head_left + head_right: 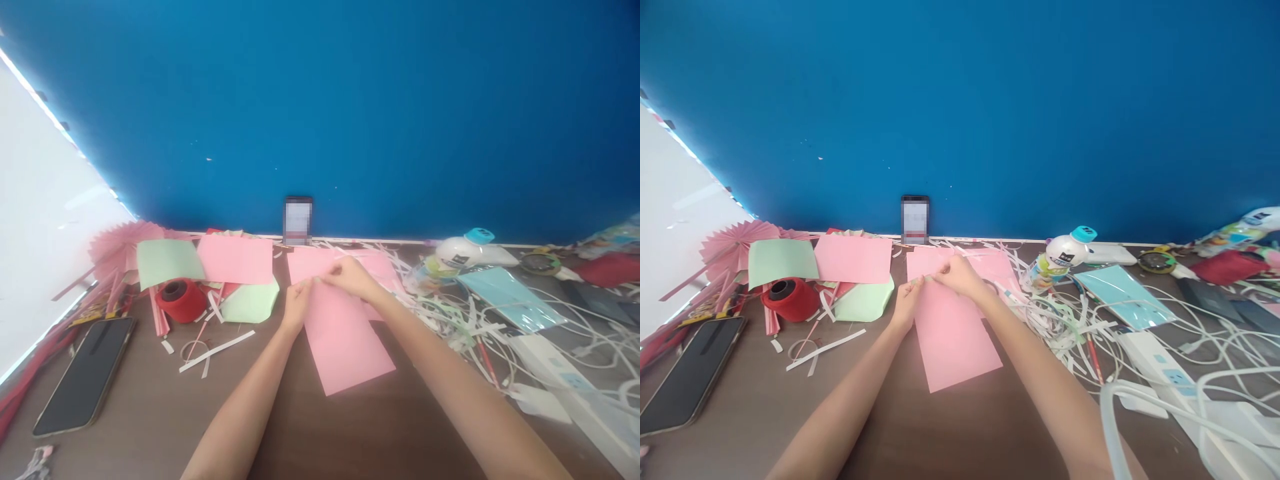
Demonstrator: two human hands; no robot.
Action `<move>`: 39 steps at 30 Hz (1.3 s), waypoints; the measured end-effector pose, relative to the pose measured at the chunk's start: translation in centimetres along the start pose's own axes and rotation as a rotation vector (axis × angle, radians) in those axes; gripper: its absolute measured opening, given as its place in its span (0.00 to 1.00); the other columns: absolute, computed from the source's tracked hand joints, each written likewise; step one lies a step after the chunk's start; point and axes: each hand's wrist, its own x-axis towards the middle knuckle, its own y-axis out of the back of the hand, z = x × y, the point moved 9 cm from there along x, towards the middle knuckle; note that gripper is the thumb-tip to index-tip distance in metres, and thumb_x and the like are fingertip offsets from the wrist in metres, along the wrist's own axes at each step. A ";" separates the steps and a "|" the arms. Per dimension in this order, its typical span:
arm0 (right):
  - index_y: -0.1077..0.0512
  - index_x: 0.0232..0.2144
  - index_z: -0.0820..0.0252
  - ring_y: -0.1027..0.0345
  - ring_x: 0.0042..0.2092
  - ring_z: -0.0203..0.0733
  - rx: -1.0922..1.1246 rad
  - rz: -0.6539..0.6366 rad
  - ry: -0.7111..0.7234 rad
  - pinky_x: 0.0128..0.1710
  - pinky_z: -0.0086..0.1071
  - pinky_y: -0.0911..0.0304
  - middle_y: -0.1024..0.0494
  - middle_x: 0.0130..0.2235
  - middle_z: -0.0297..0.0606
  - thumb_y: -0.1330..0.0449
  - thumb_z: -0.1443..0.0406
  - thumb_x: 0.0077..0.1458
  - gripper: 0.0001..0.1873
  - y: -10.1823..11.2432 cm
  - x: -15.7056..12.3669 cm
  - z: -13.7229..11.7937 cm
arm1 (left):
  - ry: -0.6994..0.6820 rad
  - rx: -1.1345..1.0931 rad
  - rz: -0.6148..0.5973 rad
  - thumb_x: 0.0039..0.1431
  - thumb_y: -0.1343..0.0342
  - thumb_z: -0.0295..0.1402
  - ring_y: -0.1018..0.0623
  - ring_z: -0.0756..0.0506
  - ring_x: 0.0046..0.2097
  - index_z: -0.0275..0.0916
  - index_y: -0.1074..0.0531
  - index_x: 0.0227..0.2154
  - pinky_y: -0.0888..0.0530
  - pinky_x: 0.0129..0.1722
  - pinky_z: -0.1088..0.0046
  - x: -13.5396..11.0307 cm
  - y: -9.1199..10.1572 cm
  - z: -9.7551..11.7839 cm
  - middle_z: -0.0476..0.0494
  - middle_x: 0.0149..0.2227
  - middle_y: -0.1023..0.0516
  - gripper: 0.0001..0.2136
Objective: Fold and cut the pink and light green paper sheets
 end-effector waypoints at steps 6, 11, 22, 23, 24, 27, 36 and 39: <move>0.24 0.26 0.62 0.30 0.32 0.40 0.142 -0.017 0.071 0.31 0.28 0.35 0.22 0.32 0.38 0.39 0.65 0.42 0.07 0.9 -0.7 -0.9 | 0.074 -0.064 0.018 0.46 0.46 0.49 0.48 0.57 0.20 0.36 0.45 0.15 0.50 0.19 0.79 0.0 0.0 -0.3 0.55 0.16 0.49 0.22; 0.24 0.31 0.63 0.29 0.32 0.40 0.224 -0.012 0.003 0.30 0.29 0.33 0.23 0.38 0.42 0.38 0.66 0.42 0.10 1.3 -0.9 0.0 | 0.065 -0.076 0.010 0.45 0.45 0.48 0.48 0.57 0.20 0.35 0.45 0.14 0.50 0.19 0.79 -0.1 -0.1 0.1 0.54 0.16 0.48 0.22; 0.27 0.25 0.62 0.35 0.18 0.33 0.079 0.168 -0.049 0.16 0.27 0.40 0.24 0.41 0.42 0.39 0.62 0.40 0.09 4.7 -1.5 2.3 | 0.052 -0.019 0.020 0.47 0.48 0.50 0.53 0.57 0.20 0.38 0.52 0.15 0.55 0.19 0.78 -0.1 0.1 0.0 0.55 0.18 0.55 0.24; 0.27 0.24 0.62 0.36 0.17 0.32 0.064 0.181 -0.048 0.16 0.27 0.40 0.24 0.41 0.42 0.39 0.62 0.40 0.09 4.8 -1.5 2.4 | 0.055 -0.013 0.021 0.47 0.48 0.50 0.53 0.57 0.20 0.38 0.52 0.15 0.55 0.19 0.78 -0.1 0.1 0.0 0.55 0.18 0.55 0.24; 0.27 0.24 0.62 0.37 0.17 0.31 0.055 0.190 -0.042 0.16 0.28 0.40 0.24 0.40 0.42 0.39 0.62 0.40 0.09 4.9 -1.5 2.6 | 0.058 -0.007 0.022 0.47 0.48 0.50 0.53 0.57 0.20 0.38 0.52 0.15 0.55 0.19 0.78 -0.1 0.2 -0.1 0.55 0.18 0.55 0.24; 0.26 0.24 0.62 0.38 0.15 0.31 0.056 0.198 -0.030 0.20 0.30 0.38 0.22 0.30 0.40 0.40 0.62 0.41 0.08 4.9 -1.6 2.7 | 0.060 0.011 0.023 0.47 0.48 0.51 0.52 0.57 0.20 0.39 0.53 0.16 0.55 0.19 0.78 -0.1 0.2 -0.2 0.55 0.17 0.55 0.24; 0.28 0.23 0.64 0.43 0.11 0.34 0.161 0.140 -0.155 0.10 0.27 0.52 0.31 0.13 0.33 0.41 0.60 0.42 0.11 4.1 -2.1 3.9 | 0.032 0.027 0.031 0.47 0.47 0.50 0.54 0.56 0.21 0.38 0.53 0.14 0.56 0.19 0.77 -0.1 0.0 0.2 0.55 0.17 0.55 0.25; 0.28 0.21 0.63 0.45 0.10 0.33 0.163 0.160 -0.161 0.10 0.26 0.53 0.33 0.11 0.32 0.41 0.61 0.41 0.10 4.2 -2.1 4.0 | 0.025 0.045 0.038 0.46 0.46 0.50 0.54 0.56 0.21 0.38 0.54 0.14 0.56 0.20 0.77 -0.1 0.1 0.4 0.55 0.17 0.56 0.25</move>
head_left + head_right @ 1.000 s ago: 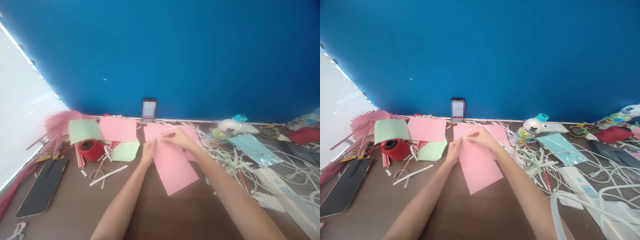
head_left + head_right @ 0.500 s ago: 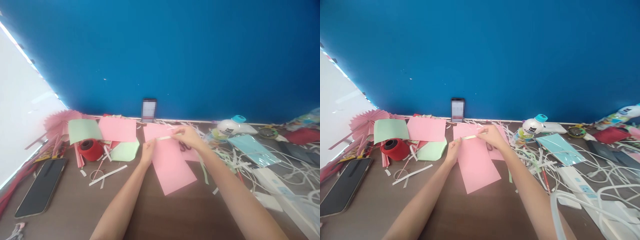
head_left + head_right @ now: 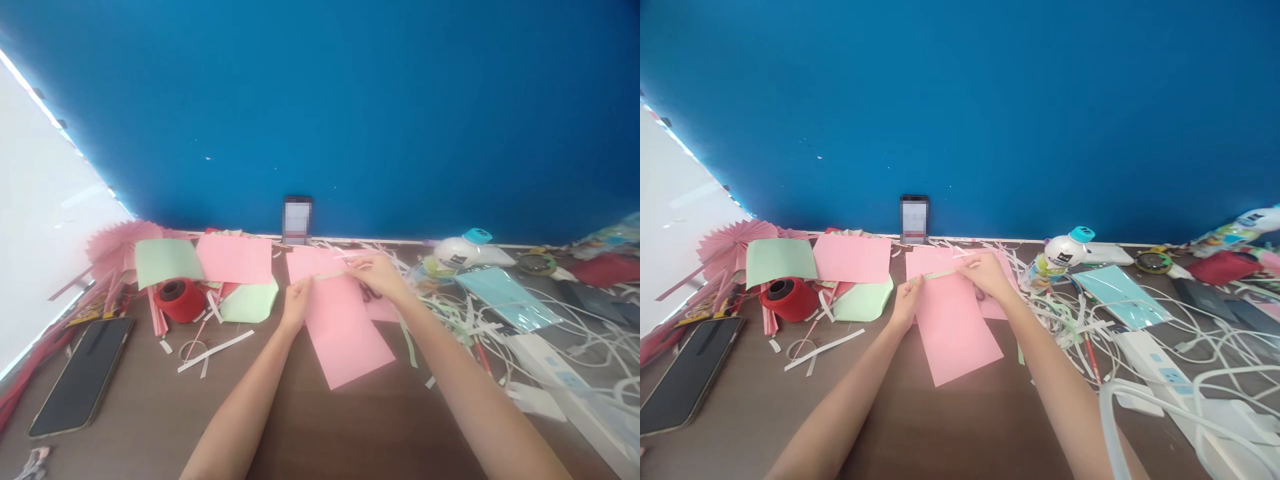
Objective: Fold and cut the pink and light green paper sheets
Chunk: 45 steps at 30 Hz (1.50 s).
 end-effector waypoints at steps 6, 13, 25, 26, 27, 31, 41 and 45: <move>0.29 0.19 0.64 0.46 0.09 0.32 0.012 -0.009 -0.033 0.10 0.25 0.55 0.35 0.09 0.31 0.42 0.61 0.42 0.10 -0.3 0.2 0.1 | -0.023 0.043 -0.026 0.48 0.49 0.51 0.54 0.56 0.22 0.38 0.53 0.15 0.56 0.20 0.77 0.0 -0.2 0.2 0.54 0.18 0.55 0.24; 0.33 0.14 0.62 0.47 0.08 0.32 0.045 -0.032 -0.071 0.08 0.25 0.57 0.37 0.08 0.30 0.42 0.64 0.41 0.10 -0.5 0.2 0.2 | -0.045 0.072 -0.034 0.50 0.51 0.50 0.53 0.55 0.22 0.38 0.54 0.15 0.55 0.21 0.76 -0.1 -0.4 0.6 0.54 0.19 0.55 0.24; 0.34 0.13 0.62 0.47 0.08 0.31 0.063 -0.051 -0.089 0.07 0.25 0.59 0.38 0.08 0.30 0.43 0.65 0.40 0.10 -0.7 0.1 0.1 | -0.010 -0.057 -0.034 0.47 0.45 0.45 0.49 0.55 0.22 0.36 0.44 0.13 0.52 0.21 0.77 -0.1 -0.4 0.5 0.54 0.17 0.50 0.20; 0.33 0.14 0.62 0.47 0.08 0.32 0.063 -0.049 -0.088 0.07 0.25 0.60 0.38 0.07 0.30 0.43 0.64 0.41 0.09 -0.7 0.1 0.1 | -0.007 -0.062 -0.033 0.47 0.45 0.45 0.48 0.55 0.22 0.36 0.44 0.13 0.51 0.21 0.77 -0.1 -0.4 0.5 0.54 0.17 0.49 0.20; 0.32 0.14 0.62 0.47 0.08 0.32 0.062 -0.048 -0.089 0.06 0.25 0.60 0.38 0.07 0.30 0.43 0.64 0.41 0.09 -0.8 0.1 0.2 | -0.010 -0.059 -0.038 0.47 0.45 0.46 0.48 0.55 0.22 0.36 0.43 0.14 0.51 0.21 0.77 -0.1 -0.5 0.5 0.54 0.17 0.48 0.20; 0.33 0.14 0.62 0.48 0.08 0.31 0.062 -0.046 -0.100 0.06 0.24 0.60 0.39 0.07 0.29 0.43 0.64 0.40 0.09 -0.8 0.2 0.4 | -0.048 0.020 -0.069 0.49 0.49 0.48 0.49 0.55 0.22 0.37 0.46 0.14 0.51 0.21 0.77 -0.1 -0.6 0.6 0.54 0.18 0.50 0.22; 0.32 0.20 0.63 0.46 0.11 0.31 0.087 0.006 -0.052 0.09 0.24 0.56 0.35 0.12 0.29 0.40 0.64 0.38 0.07 -0.3 0.4 0.7 | -0.003 -0.041 -0.060 0.47 0.47 0.48 0.50 0.55 0.22 0.37 0.45 0.14 0.52 0.20 0.78 0.0 -0.5 0.0 0.54 0.18 0.50 0.21; 0.35 0.29 0.62 0.39 0.17 0.31 0.152 0.054 -0.014 0.14 0.23 0.47 0.27 0.23 0.33 0.36 0.66 0.33 0.17 0.4 0.5 0.7 | 0.039 -0.066 -0.035 0.47 0.46 0.47 0.49 0.56 0.20 0.36 0.43 0.14 0.51 0.19 0.78 -0.1 -0.3 -0.4 0.55 0.16 0.49 0.20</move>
